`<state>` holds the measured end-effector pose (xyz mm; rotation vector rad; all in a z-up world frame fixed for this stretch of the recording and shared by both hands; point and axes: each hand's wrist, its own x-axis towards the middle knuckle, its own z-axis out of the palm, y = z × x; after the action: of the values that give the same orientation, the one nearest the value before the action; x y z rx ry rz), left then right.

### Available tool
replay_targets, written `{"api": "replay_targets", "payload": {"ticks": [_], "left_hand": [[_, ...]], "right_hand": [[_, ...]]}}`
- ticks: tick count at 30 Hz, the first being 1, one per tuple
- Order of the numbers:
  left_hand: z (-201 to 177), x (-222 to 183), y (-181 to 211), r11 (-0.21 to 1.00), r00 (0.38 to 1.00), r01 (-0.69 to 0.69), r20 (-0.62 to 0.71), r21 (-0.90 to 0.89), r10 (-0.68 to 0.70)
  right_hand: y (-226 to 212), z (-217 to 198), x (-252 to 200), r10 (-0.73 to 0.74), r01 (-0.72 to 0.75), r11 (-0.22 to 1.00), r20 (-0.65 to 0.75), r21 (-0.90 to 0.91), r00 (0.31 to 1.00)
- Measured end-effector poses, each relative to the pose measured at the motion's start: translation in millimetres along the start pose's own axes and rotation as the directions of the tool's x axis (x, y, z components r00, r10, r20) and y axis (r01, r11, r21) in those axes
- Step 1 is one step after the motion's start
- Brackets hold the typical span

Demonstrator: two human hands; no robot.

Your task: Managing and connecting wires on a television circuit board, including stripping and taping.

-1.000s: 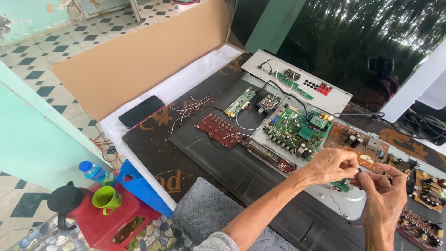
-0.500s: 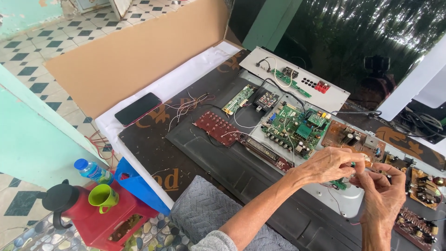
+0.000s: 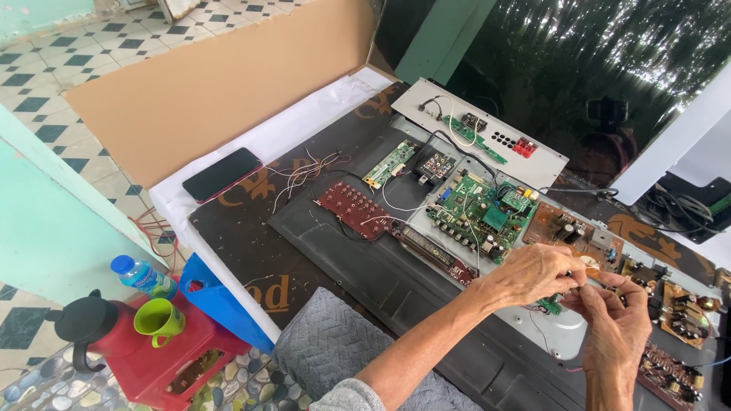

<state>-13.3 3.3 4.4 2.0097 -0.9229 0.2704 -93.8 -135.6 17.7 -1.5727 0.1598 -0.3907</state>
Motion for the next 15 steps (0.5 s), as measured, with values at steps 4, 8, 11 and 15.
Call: {"api": "replay_targets", "payload": {"ticks": [4, 8, 11, 15], "left_hand": [[4, 2, -4, 0.999, 1.0, 0.009, 0.004, 0.033, -0.009], [8, 3, -7, 0.995, 0.998, -0.04, -0.037, 0.096, 0.044], [9, 1, -6, 0.991, 0.997, -0.044, -0.062, 0.127, 0.052], [4, 1, -4, 0.99, 0.997, -0.015, -0.078, 0.138, 0.026]], "right_hand": [[1, -5, 2, 0.019, -0.021, 0.999, 0.047, 0.027, 0.999], [-6, -2, 2, 0.051, -0.052, 0.999, 0.074, 0.003, 0.996], [-3, -2, 1, 0.05, -0.046, 0.998, 0.086, -0.048, 0.995], [7, -6, 5, 0.055, -0.046, 0.985, 0.05, -0.164, 0.997]]}}
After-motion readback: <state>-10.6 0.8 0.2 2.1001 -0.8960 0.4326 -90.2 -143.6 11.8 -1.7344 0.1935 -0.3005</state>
